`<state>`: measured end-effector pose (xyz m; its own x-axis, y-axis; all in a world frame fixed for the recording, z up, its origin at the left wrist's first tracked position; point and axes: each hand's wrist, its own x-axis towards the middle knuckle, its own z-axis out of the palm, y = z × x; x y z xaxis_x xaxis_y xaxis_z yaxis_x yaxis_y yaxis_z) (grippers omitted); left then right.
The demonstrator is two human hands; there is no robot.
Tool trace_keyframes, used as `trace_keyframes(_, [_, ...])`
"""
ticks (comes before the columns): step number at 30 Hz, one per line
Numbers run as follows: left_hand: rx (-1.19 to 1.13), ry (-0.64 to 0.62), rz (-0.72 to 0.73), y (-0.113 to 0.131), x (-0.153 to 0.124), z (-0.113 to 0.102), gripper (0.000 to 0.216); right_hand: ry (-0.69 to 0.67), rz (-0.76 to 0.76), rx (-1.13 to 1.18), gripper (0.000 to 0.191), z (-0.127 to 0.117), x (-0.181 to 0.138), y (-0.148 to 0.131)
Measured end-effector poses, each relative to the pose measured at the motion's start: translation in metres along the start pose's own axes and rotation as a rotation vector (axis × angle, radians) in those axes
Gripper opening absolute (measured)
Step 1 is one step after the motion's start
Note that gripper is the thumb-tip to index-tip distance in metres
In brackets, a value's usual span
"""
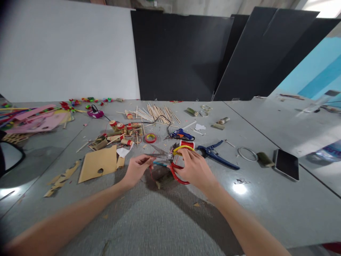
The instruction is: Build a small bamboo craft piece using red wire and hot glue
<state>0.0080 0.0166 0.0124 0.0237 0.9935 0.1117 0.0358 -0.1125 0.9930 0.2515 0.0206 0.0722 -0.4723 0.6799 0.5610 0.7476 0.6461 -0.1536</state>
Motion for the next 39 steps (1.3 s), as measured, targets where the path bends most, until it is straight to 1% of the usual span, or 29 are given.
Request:
trace_keyframes(4, [0.025, -0.010, 0.005, 0.0019, -0.0010, -0.0002, 0.032, -0.075, 0.063, 0.008, 0.042, 0.0027, -0.0001, 0.0028])
trace_keyframes(8, [0.042, -0.004, 0.023, 0.0022, -0.0017, 0.0000, 0.031, -0.190, 0.121, -0.007, 0.043, 0.0008, 0.0009, 0.0016])
trace_keyframes(11, [0.042, -0.014, 0.025, 0.0018, -0.0021, 0.0006, 0.030, -0.253, 0.129, 0.002, 0.043, -0.0010, 0.0020, 0.0001])
trace_keyframes(15, [0.002, -0.023, 0.005, 0.0009, -0.0016, 0.0016, 0.020, -0.290, 0.122, 0.013, 0.042, -0.0016, 0.0027, -0.0021])
trace_keyframes(22, [0.040, -0.018, -0.010, -0.0031, -0.0008, 0.0021, 0.017, -0.296, 0.096, 0.006, 0.043, 0.0009, 0.0002, -0.0027])
trace_keyframes(27, [0.100, -0.013, -0.003, 0.0002, -0.0014, 0.0021, 0.021, -0.292, 0.081, -0.095, 0.040, 0.0031, -0.0015, -0.0026])
trace_keyframes(30, [0.087, -0.015, -0.008, 0.0028, -0.0016, 0.0022, 0.019, -0.298, 0.065, -0.130, 0.040, 0.0031, -0.0021, -0.0030])
trace_keyframes(35, [0.094, -0.012, -0.006, 0.0049, -0.0022, 0.0022, 0.026, -0.281, 0.045, -0.149, 0.040, 0.0030, -0.0023, -0.0040])
trace_keyframes(39, [0.093, -0.018, -0.022, 0.0038, -0.0023, 0.0014, 0.025, -0.277, 0.026, -0.174, 0.041, 0.0037, -0.0028, -0.0038])
